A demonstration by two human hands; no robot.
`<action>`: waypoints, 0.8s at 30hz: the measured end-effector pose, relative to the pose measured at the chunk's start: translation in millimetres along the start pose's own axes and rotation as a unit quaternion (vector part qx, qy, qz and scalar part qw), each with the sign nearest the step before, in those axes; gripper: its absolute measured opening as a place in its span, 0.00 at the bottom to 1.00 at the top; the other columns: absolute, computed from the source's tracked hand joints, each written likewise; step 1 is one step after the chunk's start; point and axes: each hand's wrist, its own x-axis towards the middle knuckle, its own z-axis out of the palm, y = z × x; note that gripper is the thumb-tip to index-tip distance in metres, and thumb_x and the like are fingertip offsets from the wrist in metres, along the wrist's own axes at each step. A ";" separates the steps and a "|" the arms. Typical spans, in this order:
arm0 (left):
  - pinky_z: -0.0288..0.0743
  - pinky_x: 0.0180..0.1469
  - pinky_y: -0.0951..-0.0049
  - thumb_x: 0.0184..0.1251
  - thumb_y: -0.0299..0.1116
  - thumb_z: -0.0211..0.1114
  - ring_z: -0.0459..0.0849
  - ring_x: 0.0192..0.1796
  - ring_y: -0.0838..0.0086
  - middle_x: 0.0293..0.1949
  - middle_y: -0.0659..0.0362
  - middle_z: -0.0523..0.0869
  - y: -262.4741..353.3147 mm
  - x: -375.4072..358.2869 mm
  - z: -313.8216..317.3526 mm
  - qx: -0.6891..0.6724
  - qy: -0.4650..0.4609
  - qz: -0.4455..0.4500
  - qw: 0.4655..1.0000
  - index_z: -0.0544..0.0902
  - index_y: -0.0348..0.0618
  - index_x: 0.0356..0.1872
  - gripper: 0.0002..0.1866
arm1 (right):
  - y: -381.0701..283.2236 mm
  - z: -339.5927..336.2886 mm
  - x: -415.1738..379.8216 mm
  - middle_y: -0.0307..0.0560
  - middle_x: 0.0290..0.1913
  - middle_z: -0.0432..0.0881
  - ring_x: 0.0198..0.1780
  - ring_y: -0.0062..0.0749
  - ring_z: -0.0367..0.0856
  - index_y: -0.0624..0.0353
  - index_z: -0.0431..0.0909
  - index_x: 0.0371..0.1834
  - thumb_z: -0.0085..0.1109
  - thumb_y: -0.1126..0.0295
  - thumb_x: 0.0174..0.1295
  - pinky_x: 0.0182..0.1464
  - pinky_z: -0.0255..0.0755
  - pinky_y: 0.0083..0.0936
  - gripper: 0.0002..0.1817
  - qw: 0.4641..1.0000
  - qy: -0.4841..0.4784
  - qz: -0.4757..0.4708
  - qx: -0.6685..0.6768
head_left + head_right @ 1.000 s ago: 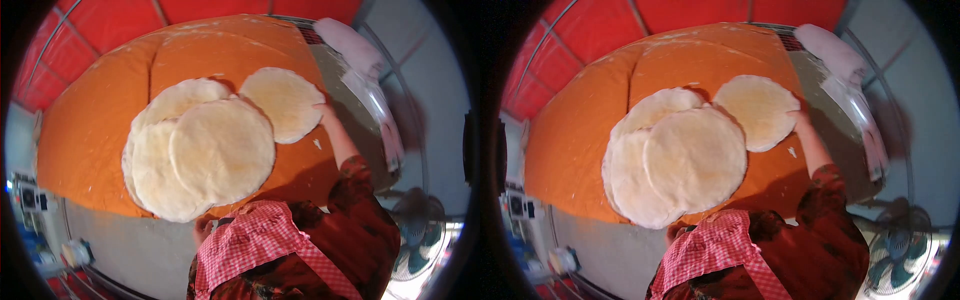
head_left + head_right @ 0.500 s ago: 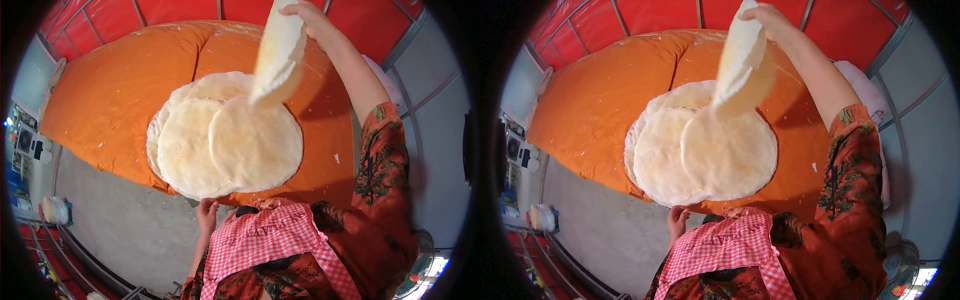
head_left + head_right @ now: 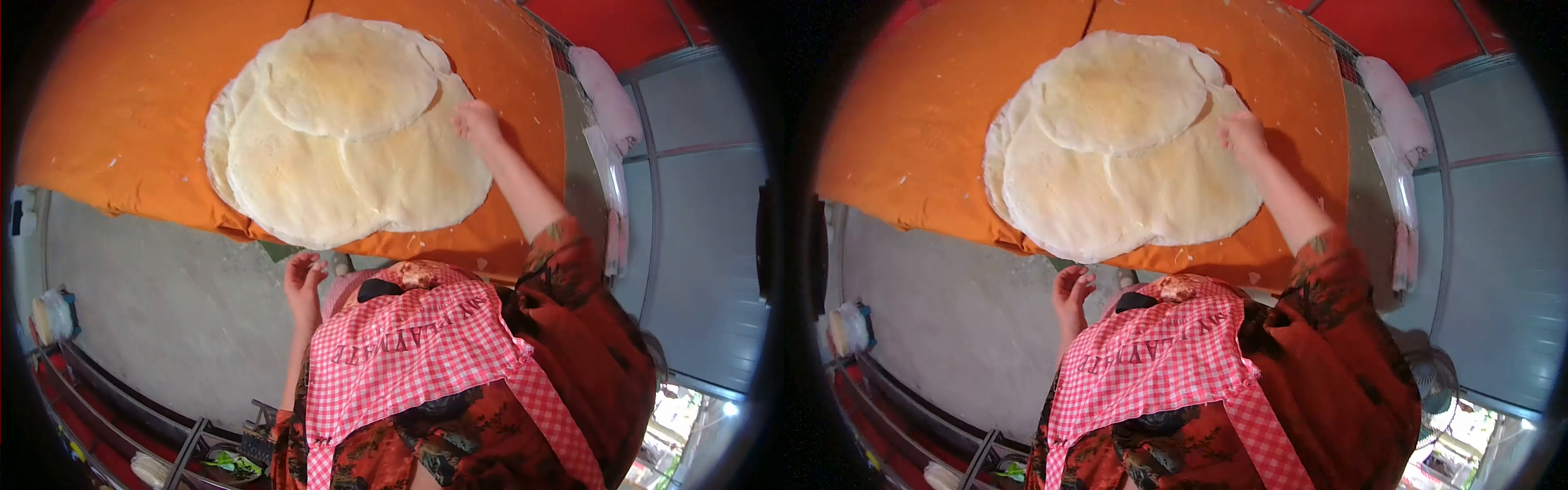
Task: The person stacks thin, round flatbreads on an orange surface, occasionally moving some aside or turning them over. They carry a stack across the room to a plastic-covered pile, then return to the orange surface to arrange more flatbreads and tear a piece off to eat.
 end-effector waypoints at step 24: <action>0.71 0.56 0.62 0.68 0.33 0.54 0.76 0.58 0.59 0.57 0.52 0.77 -13.2 -23.4 84.9 -0.017 -0.265 -0.280 0.922 0.73 0.39 0.53 0.15 | 148.2 5.5 -161.3 0.46 0.37 0.74 0.37 0.33 0.71 0.57 0.71 0.41 0.65 0.65 0.55 0.38 0.69 0.29 0.16 0.783 -0.039 0.296 0.546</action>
